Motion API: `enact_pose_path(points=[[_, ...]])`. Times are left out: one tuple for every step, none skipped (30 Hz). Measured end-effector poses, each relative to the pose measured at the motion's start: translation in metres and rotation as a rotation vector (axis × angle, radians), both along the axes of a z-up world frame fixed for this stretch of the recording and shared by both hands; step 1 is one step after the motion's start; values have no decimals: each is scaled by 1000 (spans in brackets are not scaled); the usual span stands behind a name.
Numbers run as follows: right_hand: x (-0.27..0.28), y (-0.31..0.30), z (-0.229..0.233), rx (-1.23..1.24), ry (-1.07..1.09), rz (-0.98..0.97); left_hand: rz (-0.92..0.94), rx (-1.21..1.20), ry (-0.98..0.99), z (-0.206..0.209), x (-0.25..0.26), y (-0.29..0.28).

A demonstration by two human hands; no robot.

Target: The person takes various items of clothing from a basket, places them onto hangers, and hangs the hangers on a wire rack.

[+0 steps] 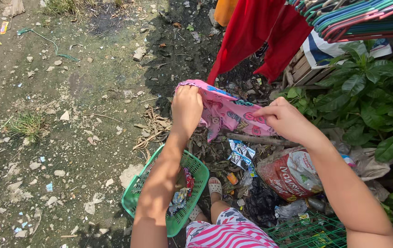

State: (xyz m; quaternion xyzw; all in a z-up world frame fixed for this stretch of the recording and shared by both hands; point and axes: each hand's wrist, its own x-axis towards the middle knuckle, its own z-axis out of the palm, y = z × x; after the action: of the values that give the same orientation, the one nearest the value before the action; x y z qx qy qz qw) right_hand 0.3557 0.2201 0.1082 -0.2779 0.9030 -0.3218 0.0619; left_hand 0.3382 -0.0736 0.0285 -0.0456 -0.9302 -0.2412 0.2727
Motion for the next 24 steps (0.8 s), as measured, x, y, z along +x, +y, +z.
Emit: enact_pose_path(points=[[8,-4,-4,150,135,-62,51,47,77,5,3,-5],[10,-9,-5,146,131,-57,56,42,72,10,6,-8],[12,-14,-5,230,220,-240,66,15,130,13,8,-7],[12,-17,-6,314,307,-424,75,-12,187,12,8,-5],[4,-17,-5,309,307,-428,71,-16,189,9,5,3],[-9,-16,-7,217,423,-567,41,-90,52,2,3,12],[-18,-13,-11,131,539,-705,10,-155,-87,-9,1,20],[-26,-17,-22,136,539,-707,6,-152,-88,-22,-1,24],[-33,-27,-36,230,436,-538,27,-308,-227,-35,-7,26],[-37,-30,-44,321,331,-369,50,-464,-366,-49,-13,28],[-36,-28,-44,254,247,-326,54,-463,-352,-61,-22,21],[-25,-28,-43,188,164,-282,152,-447,-314,-74,-26,8],[-10,-35,-42,224,86,-236,255,-428,-280,-85,-32,-1],[9,-49,-45,261,8,-190,264,-425,-271,-95,-41,-3],[33,-71,-53,235,47,-150,292,-367,-236,-105,-46,-8],[54,-88,-60,208,87,-110,319,-310,-201,-114,-51,-13],[70,-97,-68,116,137,2,322,-312,-204,-121,-58,-8],[83,-104,-77,23,188,113,219,-168,-239,-126,-64,-6],[91,-109,-88,23,185,115,100,79,-272,-129,-64,-7],[97,-113,-102,-23,413,93,11,325,-279,-130,-61,-10],[99,-115,-118,-71,641,68,-13,601,-279,-128,-61,-12],[101,-113,-135,-74,639,70,-30,913,-266,-126,-60,-15],[102,-111,-152,-153,476,-66,-6,1210,-245,-125,-59,-19],[98,-108,-167,-229,311,-200,53,1419,-290,-125,-55,-18]])
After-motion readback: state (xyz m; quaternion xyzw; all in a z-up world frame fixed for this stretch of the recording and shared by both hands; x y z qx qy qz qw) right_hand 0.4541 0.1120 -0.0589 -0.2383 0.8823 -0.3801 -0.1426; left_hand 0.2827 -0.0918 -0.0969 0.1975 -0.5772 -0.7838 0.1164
